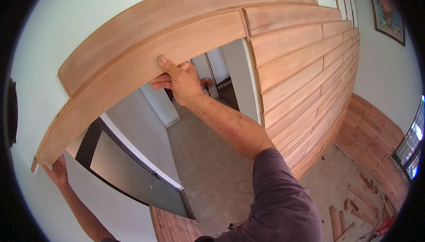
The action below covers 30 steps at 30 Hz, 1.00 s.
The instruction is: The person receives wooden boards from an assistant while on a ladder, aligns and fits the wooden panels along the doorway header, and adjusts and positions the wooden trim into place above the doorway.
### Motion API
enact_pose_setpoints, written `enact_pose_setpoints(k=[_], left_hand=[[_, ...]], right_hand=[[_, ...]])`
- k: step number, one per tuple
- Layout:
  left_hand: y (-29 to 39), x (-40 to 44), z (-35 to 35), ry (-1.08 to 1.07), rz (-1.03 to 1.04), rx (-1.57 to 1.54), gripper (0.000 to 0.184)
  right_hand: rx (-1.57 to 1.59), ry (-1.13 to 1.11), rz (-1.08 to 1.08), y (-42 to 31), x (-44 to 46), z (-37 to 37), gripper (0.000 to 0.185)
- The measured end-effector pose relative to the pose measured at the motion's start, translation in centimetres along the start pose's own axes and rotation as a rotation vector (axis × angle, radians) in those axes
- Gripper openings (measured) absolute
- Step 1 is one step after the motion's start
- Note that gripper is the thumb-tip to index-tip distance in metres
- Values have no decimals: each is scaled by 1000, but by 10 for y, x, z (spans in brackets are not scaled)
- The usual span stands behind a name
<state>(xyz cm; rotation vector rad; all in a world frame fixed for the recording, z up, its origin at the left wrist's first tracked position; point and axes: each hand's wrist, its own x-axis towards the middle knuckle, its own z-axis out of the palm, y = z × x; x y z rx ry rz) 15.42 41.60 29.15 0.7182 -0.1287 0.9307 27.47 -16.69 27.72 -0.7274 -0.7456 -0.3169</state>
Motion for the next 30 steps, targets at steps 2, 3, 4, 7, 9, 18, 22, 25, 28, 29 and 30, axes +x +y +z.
enact_pose_setpoints(k=[2,3,4,7,9,18,22,25,28,29,30], left_hand=[[-25,33,1,-31,55,-20,70],[-34,48,8,-54,114,-52,60],[-37,59,12,-71,120,-47,60],[-46,75,10,-66,226,-42,37],[-43,57,28,67,175,-175,32],[-38,45,37,191,142,5,54],[-64,23,58,30,43,-29,70],[-103,-27,111,86,37,-98,69],[-103,-36,122,96,66,-129,68],[-101,-40,121,61,67,-114,67],[-98,-43,122,68,74,-109,67]], right_hand=[[0,39,-1,-3,-3,4,43],[25,70,44,-6,-3,5,36],[50,98,89,-7,-4,6,29],[2,47,118,-7,-1,-2,36],[39,56,117,0,1,1,34],[39,32,119,-9,-4,-9,22],[77,-46,55,-7,1,-16,24],[60,-162,-63,11,17,-33,25],[51,-85,31,0,8,-25,25],[52,-94,37,-6,5,-22,25],[57,-37,80,-11,1,-17,25]])
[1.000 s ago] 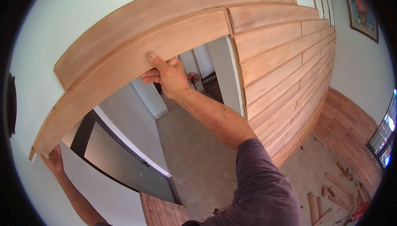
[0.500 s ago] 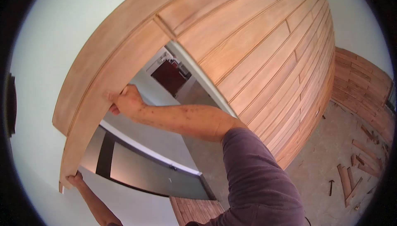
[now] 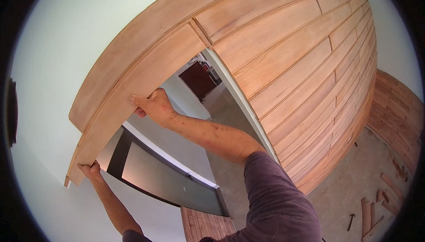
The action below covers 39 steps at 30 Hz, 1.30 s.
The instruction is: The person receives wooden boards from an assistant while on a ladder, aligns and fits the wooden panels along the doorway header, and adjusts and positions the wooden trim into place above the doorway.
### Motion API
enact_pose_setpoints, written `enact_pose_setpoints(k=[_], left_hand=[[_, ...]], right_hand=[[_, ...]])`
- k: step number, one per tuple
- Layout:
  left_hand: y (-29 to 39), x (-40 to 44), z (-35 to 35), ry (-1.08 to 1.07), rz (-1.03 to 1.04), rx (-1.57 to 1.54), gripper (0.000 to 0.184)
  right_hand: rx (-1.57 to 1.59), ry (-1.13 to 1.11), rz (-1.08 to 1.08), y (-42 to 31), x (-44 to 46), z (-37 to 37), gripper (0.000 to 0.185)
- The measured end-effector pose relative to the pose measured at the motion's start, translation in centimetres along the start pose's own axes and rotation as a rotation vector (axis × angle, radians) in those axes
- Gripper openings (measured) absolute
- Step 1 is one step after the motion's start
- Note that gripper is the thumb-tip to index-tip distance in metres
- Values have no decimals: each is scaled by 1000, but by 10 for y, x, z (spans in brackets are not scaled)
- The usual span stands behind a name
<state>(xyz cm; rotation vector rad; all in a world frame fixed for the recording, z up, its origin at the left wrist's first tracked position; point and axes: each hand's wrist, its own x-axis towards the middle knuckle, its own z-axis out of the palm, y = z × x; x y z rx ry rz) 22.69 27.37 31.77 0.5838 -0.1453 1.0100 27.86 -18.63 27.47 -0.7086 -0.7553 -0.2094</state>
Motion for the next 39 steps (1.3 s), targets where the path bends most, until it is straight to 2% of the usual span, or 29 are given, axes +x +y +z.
enact_pose_setpoints(k=[4,10,15,17,19,23,25,29,32,34,36,38,39], left_hand=[[5,-8,3,22,17,94,66],[-19,-12,-11,4,27,61,69],[-45,-33,-20,0,20,50,73],[-43,-38,-10,25,46,17,74],[-32,-24,-16,14,27,37,74],[-7,-22,-15,-55,58,84,72],[2,-29,-21,-12,58,121,73],[8,-18,-82,7,22,181,75],[-4,-17,-133,104,-21,175,76],[-19,-28,-136,218,-67,171,75],[-34,-38,-129,194,-72,146,74],[-44,-42,-118,167,-95,123,72],[-46,-43,-113,148,-129,62,70]], right_hand=[[78,73,24,-13,0,-9,26],[31,-70,12,-14,0,-36,29],[31,-75,24,-7,1,-56,30],[76,-72,25,-10,3,-61,30],[144,-15,-86,-27,0,-67,29],[147,27,-54,-34,-6,-60,29],[63,37,-88,-30,-17,-49,29],[19,-28,-126,-35,-47,-48,29],[35,-103,-173,-49,-64,-50,28],[-23,-108,-160,-53,-68,-48,28],[-77,-110,-174,-56,-68,-51,30],[-144,-100,-189,-61,-66,-56,31],[-36,100,-357,-65,-60,-55,33]])
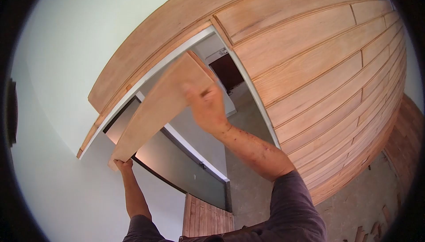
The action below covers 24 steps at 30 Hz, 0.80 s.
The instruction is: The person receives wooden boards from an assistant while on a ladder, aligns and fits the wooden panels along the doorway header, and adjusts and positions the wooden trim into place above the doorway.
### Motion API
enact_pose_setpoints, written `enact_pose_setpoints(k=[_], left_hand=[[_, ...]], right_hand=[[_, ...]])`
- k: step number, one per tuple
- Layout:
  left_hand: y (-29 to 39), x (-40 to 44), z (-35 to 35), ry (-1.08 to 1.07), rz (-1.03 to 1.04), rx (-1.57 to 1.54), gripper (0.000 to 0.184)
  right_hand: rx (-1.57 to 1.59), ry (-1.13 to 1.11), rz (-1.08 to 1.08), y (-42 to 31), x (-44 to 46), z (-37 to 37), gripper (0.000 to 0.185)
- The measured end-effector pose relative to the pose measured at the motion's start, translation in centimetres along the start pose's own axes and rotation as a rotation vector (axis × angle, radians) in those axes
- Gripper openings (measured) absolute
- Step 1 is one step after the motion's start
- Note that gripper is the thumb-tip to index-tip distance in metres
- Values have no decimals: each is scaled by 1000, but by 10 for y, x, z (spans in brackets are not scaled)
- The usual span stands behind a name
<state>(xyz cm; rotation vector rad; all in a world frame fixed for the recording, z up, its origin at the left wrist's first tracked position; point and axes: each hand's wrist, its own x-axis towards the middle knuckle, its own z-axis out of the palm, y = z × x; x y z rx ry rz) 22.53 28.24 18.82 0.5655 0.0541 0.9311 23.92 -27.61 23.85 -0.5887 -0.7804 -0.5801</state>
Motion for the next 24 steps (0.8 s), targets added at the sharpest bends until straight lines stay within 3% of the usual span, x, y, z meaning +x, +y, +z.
enact_pose_setpoints(k=[1,4,7,11,14,16,19,21,24], left_hand=[[-1,-2,1,-19,-36,-58,68],[-4,11,-3,-6,-69,-25,66],[-10,2,4,4,-33,-48,66],[-16,-9,-6,9,-26,-30,67],[-22,-30,-11,23,-53,-102,76],[-32,-16,-36,36,-91,-64,77],[-49,-5,-84,113,-163,11,87],[-65,-26,-84,133,-243,19,93],[-77,-68,-80,169,-403,-31,89]], right_hand=[[80,214,-156,-1,4,0,35],[245,186,-128,-4,3,-24,39],[-31,369,-265,3,3,-28,42],[36,367,-218,13,15,-30,46],[60,304,-220,12,12,-21,48],[323,132,-87,13,2,-11,39],[443,-69,75,26,-30,-8,40],[448,-52,161,33,-47,-3,39],[418,-203,295,44,-69,-3,35]])
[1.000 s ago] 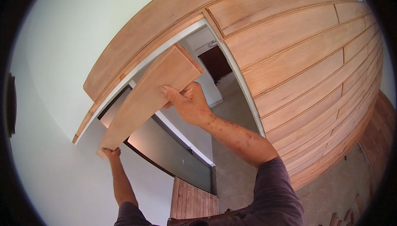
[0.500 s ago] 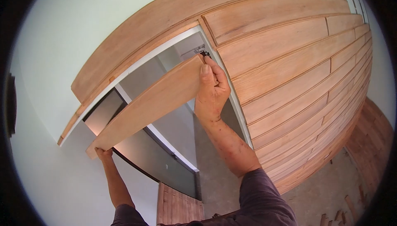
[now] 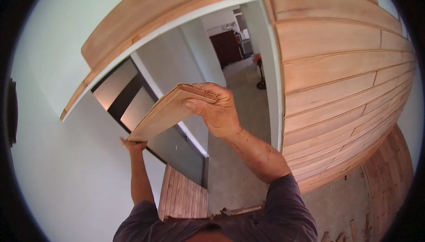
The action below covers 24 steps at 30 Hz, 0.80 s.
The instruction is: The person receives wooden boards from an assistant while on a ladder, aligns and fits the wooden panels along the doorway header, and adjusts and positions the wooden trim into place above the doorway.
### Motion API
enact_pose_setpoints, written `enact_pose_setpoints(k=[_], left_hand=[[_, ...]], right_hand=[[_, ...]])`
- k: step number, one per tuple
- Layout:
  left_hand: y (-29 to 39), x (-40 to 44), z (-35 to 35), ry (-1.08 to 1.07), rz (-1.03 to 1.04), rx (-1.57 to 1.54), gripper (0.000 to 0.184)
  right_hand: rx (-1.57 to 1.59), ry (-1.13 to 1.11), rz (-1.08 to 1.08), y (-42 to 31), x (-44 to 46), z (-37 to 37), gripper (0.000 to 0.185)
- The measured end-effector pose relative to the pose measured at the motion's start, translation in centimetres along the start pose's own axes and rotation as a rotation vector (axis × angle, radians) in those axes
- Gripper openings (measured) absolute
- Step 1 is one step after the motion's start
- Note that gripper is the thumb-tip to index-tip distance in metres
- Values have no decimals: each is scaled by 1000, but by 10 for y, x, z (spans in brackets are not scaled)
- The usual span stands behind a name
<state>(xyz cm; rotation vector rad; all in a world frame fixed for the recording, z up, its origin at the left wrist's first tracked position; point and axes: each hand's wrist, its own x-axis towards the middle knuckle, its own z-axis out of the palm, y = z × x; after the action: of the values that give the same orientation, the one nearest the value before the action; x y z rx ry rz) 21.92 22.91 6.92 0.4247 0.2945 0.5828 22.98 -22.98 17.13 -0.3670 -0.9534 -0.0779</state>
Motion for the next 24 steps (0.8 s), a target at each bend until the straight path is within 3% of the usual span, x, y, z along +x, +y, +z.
enact_pose_setpoints(k=[2,4,8,10,15,17,19,22,24], left_hand=[[-15,1,-15,209,52,23,80],[-22,15,-51,86,-1,-49,76],[-42,21,-110,37,-29,-215,69],[-49,22,-134,-63,-28,-308,85],[-48,8,-155,35,-37,-302,89],[-46,11,-170,-15,-46,-195,89],[-53,-28,-143,34,-5,-196,84],[-66,-68,-127,125,-220,169,54],[-84,-67,-138,229,-352,230,55]], right_hand=[[-3,-108,161,7,-11,0,41],[-15,-165,223,6,-24,8,40],[-101,-358,244,-4,-41,27,31],[-169,-364,284,-10,-51,29,30],[-398,-367,378,-29,-75,36,34],[-675,-422,261,-39,-87,40,34],[-768,-340,299,-46,-108,46,33],[-876,-193,342,-41,-153,54,32],[-901,-110,359,-33,-180,58,32]])
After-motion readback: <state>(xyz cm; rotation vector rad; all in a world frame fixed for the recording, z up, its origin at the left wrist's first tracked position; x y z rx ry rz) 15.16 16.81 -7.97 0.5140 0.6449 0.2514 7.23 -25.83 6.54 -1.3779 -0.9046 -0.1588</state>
